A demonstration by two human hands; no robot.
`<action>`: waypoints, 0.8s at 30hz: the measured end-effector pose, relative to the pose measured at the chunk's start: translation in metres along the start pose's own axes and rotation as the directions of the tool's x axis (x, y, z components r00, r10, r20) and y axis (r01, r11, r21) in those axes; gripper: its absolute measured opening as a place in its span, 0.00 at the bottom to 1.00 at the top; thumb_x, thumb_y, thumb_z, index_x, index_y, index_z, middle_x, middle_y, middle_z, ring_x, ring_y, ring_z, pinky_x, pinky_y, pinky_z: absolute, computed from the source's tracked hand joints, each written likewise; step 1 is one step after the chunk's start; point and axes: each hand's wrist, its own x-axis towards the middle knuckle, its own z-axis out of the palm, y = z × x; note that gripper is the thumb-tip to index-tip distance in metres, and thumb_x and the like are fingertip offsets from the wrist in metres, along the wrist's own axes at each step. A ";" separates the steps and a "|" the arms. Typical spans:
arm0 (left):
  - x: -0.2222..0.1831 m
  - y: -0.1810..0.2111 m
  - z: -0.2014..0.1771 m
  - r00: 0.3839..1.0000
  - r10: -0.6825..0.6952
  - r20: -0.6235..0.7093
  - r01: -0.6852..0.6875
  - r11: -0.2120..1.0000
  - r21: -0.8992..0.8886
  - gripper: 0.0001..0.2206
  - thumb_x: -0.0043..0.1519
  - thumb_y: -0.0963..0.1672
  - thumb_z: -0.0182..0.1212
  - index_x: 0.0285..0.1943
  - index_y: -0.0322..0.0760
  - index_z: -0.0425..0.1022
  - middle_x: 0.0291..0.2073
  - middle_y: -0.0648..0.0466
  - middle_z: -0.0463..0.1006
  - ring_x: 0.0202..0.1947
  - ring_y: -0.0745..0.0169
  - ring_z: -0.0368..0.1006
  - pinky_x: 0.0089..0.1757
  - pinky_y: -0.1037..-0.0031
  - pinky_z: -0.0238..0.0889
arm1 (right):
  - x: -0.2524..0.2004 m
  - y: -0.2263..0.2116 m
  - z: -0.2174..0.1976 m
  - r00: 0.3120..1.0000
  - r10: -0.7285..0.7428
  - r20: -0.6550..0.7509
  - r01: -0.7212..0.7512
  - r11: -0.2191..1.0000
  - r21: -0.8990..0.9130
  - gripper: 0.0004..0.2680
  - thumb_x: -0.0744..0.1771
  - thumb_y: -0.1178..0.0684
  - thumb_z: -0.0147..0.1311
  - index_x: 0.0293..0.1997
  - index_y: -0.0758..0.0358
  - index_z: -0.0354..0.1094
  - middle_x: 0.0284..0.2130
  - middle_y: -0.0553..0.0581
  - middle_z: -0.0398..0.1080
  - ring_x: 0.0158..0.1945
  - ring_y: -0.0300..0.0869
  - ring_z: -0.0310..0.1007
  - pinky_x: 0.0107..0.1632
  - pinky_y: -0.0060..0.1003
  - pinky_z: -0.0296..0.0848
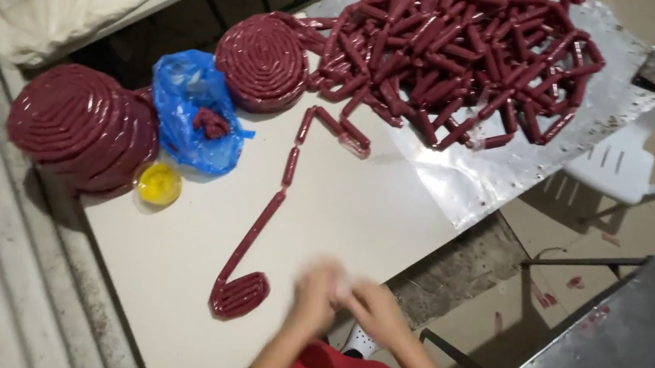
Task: Manually twisting a long continuous sausage casing into individual links on a production table.
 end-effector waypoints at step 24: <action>0.055 -0.058 -0.011 0.833 -0.178 -0.525 0.028 0.959 -0.282 0.15 0.59 0.40 0.61 0.55 0.36 0.74 0.50 0.44 0.72 0.53 0.40 0.68 0.57 0.53 0.57 | -0.185 0.161 -0.061 0.686 0.708 -0.165 -0.692 0.706 0.154 0.12 0.64 0.43 0.62 0.45 0.56 0.85 0.41 0.53 0.87 0.45 0.39 0.83 0.53 0.33 0.75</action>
